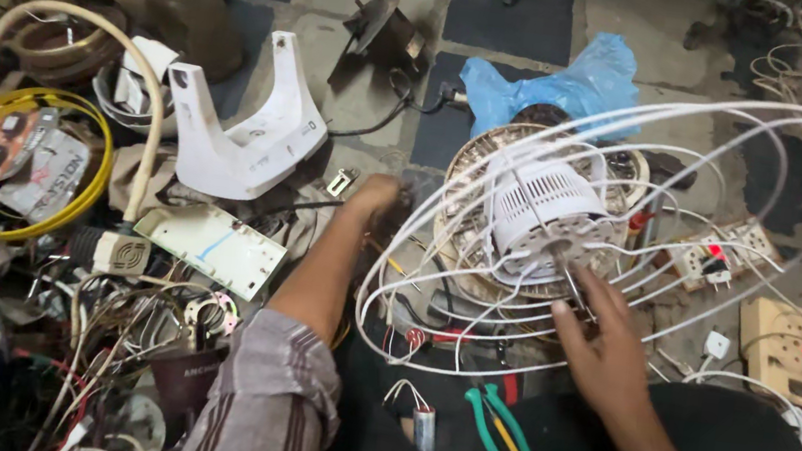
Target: The person sits on the floor and disassembles a white electric fan. They use a screwdriver to remove screws from the fan's motor housing and cage, then detach the wire cage and the motor unit from the base.
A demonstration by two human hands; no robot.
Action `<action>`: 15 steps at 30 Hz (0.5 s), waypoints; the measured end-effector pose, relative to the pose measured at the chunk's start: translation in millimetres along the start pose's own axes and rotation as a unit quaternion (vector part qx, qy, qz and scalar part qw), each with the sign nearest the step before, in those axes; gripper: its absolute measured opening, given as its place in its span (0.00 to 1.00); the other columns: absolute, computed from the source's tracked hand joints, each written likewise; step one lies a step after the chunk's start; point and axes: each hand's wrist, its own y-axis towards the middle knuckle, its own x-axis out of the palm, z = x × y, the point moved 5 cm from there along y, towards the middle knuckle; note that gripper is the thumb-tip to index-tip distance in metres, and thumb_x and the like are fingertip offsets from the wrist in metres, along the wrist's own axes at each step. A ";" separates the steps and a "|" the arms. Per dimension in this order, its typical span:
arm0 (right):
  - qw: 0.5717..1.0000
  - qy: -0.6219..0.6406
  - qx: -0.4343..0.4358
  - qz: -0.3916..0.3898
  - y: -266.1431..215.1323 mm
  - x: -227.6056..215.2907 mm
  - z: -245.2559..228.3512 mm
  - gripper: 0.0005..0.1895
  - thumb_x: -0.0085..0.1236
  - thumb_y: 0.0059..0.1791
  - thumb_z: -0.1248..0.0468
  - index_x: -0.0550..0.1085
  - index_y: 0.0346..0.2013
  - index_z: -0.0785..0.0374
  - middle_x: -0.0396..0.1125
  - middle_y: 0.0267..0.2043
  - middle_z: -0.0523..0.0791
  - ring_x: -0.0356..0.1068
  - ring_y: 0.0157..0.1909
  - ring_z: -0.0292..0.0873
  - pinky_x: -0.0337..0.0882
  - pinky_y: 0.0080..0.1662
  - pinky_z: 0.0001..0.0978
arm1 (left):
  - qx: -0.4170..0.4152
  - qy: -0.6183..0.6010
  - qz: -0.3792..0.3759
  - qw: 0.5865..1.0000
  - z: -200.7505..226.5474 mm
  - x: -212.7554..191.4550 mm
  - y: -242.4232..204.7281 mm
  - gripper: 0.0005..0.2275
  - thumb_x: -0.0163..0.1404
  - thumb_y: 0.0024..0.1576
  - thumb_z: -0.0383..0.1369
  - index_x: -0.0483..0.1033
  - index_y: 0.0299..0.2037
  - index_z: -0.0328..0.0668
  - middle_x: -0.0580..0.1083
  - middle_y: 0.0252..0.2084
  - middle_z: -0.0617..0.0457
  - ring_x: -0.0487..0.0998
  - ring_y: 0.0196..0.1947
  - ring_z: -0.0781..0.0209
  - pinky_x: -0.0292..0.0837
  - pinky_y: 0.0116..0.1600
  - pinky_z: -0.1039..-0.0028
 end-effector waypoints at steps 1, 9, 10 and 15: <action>1.000 -0.014 -0.010 -0.006 1.5 0.1 -2.2 0.28 0.58 0.51 0.61 0.69 0.66 0.63 0.66 0.63 0.54 0.65 0.64 0.50 0.63 0.62 0.38 | 0.068 0.024 0.011 0.997 -2.8 5.4 17.8 0.06 0.50 0.57 0.28 0.79 0.38 0.37 0.75 0.30 0.49 0.72 0.27 0.55 0.65 0.32 0.64; 0.998 -0.007 0.065 -0.020 11.5 -2.0 -3.1 0.22 0.57 0.50 0.62 0.73 0.60 0.60 0.68 0.56 0.51 0.69 0.57 0.45 0.70 0.53 0.34 | 0.277 0.049 0.051 0.958 -5.1 -1.1 41.3 0.17 0.45 0.52 0.19 0.79 0.51 0.34 0.81 0.48 0.47 0.81 0.50 0.54 0.74 0.57 0.70; 0.999 -0.016 0.044 -0.013 13.7 -2.2 -5.1 0.20 0.58 0.51 0.63 0.74 0.59 0.61 0.70 0.55 0.51 0.70 0.57 0.45 0.69 0.55 0.35 | 0.262 0.034 0.071 0.962 4.1 -18.3 33.1 0.17 0.49 0.53 0.20 0.77 0.53 0.34 0.80 0.50 0.46 0.80 0.51 0.54 0.74 0.57 0.70; 0.999 -0.012 0.005 0.048 22.2 3.2 -11.3 0.18 0.63 0.49 0.63 0.74 0.51 0.68 0.70 0.51 0.51 0.71 0.50 0.46 0.69 0.53 0.35 | 0.253 -0.146 0.018 0.956 100.5 -81.3 -91.1 0.23 0.42 0.57 0.25 0.67 0.65 0.34 0.77 0.59 0.47 0.77 0.59 0.56 0.69 0.61 0.69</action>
